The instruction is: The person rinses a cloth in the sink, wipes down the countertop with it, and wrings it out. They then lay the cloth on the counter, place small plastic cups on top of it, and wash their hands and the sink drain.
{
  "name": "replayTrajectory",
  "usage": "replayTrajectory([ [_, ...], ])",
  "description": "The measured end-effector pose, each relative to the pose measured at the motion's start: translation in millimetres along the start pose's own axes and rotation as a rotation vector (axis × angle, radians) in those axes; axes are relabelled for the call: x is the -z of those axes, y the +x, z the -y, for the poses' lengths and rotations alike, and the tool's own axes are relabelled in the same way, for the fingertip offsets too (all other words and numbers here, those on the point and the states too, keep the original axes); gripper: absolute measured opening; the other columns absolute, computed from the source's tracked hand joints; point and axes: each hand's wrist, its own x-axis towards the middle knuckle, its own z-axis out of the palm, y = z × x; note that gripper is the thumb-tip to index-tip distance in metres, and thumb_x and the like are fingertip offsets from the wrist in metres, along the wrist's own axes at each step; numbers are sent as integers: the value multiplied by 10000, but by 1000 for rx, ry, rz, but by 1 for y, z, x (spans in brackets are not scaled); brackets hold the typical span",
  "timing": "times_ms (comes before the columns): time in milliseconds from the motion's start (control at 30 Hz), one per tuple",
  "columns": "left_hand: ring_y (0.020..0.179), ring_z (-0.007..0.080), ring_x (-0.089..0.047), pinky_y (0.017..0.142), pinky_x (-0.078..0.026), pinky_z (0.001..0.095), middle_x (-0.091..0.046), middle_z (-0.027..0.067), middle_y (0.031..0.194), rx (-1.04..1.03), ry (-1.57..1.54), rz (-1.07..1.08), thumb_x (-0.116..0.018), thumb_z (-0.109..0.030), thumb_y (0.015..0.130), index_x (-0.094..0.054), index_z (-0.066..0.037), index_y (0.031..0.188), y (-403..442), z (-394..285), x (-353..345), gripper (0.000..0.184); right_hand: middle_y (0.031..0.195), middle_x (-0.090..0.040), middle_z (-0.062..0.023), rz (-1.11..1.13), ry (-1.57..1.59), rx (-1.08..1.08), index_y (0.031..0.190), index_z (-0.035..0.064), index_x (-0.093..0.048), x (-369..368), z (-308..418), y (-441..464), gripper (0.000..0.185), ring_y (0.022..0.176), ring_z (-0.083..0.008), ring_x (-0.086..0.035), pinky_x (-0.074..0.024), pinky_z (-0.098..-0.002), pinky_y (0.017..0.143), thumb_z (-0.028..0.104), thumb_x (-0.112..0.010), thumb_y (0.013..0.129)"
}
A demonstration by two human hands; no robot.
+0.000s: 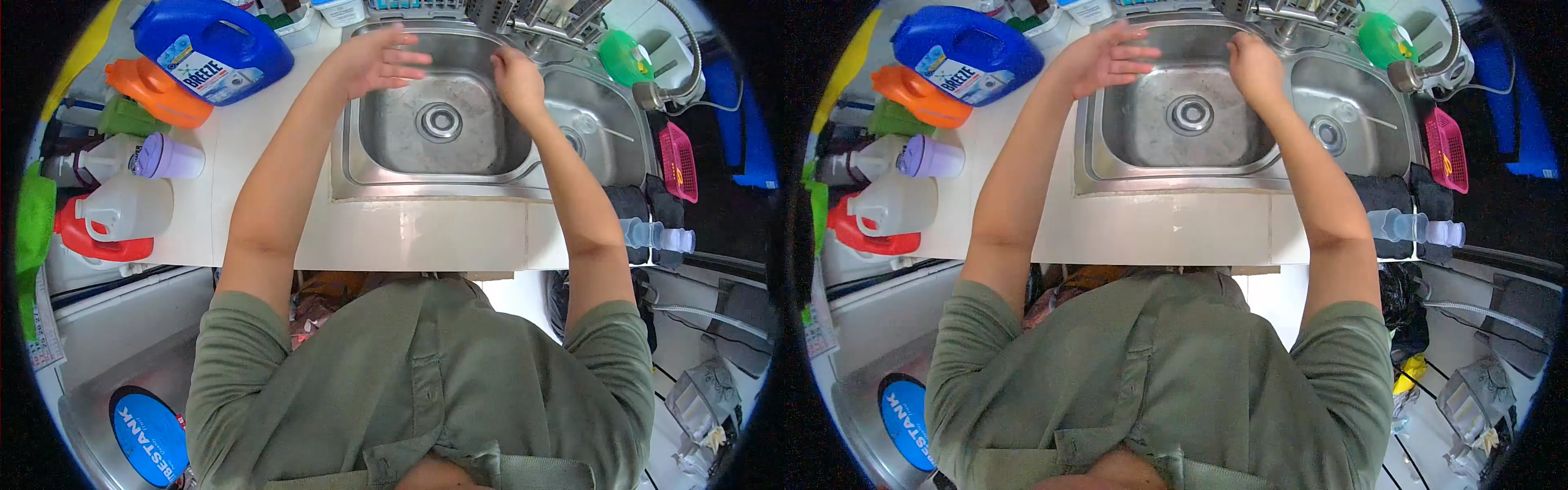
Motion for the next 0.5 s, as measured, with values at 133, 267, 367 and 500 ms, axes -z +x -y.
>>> replayTrajectory([
  [133, 785, 188, -625, 718, -482, 297, -668, 63, 874, -393, 948, -482, -645, -285, 771, -664, -57, 943, 16, 24, 5, 287, 813, -636, -56, 466, 945, -611, 904, 51, -610, 15, 1, 11, 179, 693, -171, -618, -479, -272, 580, 198, -512, 878],
  [267, 768, 165, -629, 707, -482, 276, -666, 84, 859, -563, 757, -390, -695, -245, 715, -682, -74, 890, 33, 42, -18, 245, 818, -629, -12, 561, 1156, -683, 933, 56, -604, 33, 14, 10, 192, 707, -101, -601, -471, -224, 597, 216, -505, 895],
  [367, 753, 198, -631, 685, -490, 296, -656, 81, 846, -673, 853, -460, -689, -268, 712, -681, -96, 902, 34, 45, -41, 256, 836, -634, -43, 625, 1304, -716, 954, 38, -595, 42, 19, 8, 195, 736, -133, -614, -488, -245, 630, 205, -522, 887],
  [500, 765, 156, -611, 692, -477, 265, -649, 51, 866, -690, 1059, -479, -688, -248, 721, -676, -87, 916, 21, 34, -67, 253, 867, -635, -49, 657, 1377, -714, 1002, 23, -581, 56, 26, 4, 263, 767, -143, -612, -484, -250, 654, 246, -477, 908],
])
